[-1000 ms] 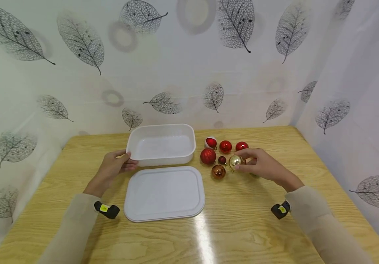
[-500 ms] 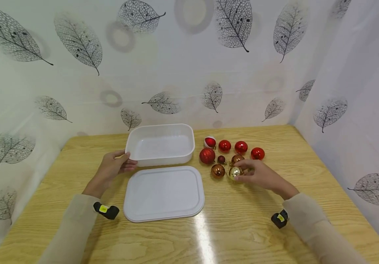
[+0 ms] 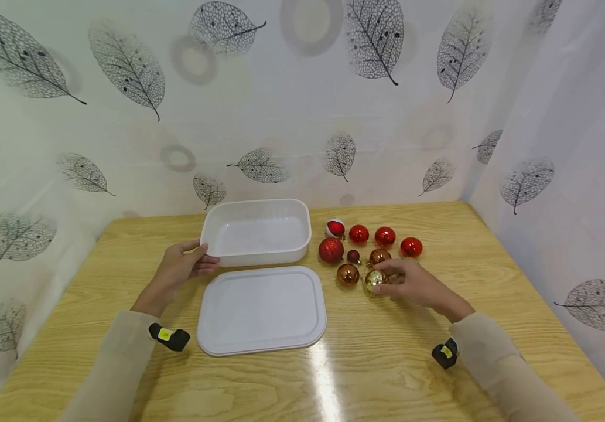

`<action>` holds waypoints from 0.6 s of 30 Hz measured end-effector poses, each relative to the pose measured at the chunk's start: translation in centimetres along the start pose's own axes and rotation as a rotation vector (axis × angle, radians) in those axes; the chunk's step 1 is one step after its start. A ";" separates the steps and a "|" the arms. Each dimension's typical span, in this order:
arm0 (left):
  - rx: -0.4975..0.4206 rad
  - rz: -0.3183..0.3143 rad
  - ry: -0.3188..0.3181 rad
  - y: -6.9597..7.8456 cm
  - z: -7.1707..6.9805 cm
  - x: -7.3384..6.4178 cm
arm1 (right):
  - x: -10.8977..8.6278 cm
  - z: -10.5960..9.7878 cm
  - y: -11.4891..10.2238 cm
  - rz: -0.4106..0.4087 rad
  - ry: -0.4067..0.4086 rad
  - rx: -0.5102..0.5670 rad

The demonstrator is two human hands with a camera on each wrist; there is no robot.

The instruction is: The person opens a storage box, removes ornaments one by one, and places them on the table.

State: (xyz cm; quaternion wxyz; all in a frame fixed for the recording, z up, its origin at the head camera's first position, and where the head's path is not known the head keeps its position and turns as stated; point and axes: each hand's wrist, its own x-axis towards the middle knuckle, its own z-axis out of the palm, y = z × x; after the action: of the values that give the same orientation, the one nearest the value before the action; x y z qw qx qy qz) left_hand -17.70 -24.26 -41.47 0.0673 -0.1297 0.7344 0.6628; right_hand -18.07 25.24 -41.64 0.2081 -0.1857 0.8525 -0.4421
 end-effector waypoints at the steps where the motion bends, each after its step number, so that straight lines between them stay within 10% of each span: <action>1: 0.001 0.001 -0.002 0.0 0.0 0.0 | 0.0 0.0 0.0 0.003 0.001 0.000; 18: -0.001 0.004 -0.001 -0.2 -0.3 0.1 | -0.3 -0.1 -0.5 0.009 0.014 0.028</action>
State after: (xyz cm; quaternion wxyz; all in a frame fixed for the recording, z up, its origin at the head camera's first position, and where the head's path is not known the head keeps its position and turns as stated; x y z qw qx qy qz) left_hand -17.71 -24.55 -41.65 0.0661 -0.1280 0.7344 0.6632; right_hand -17.79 25.17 -41.09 0.2066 -0.1756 0.8485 -0.4545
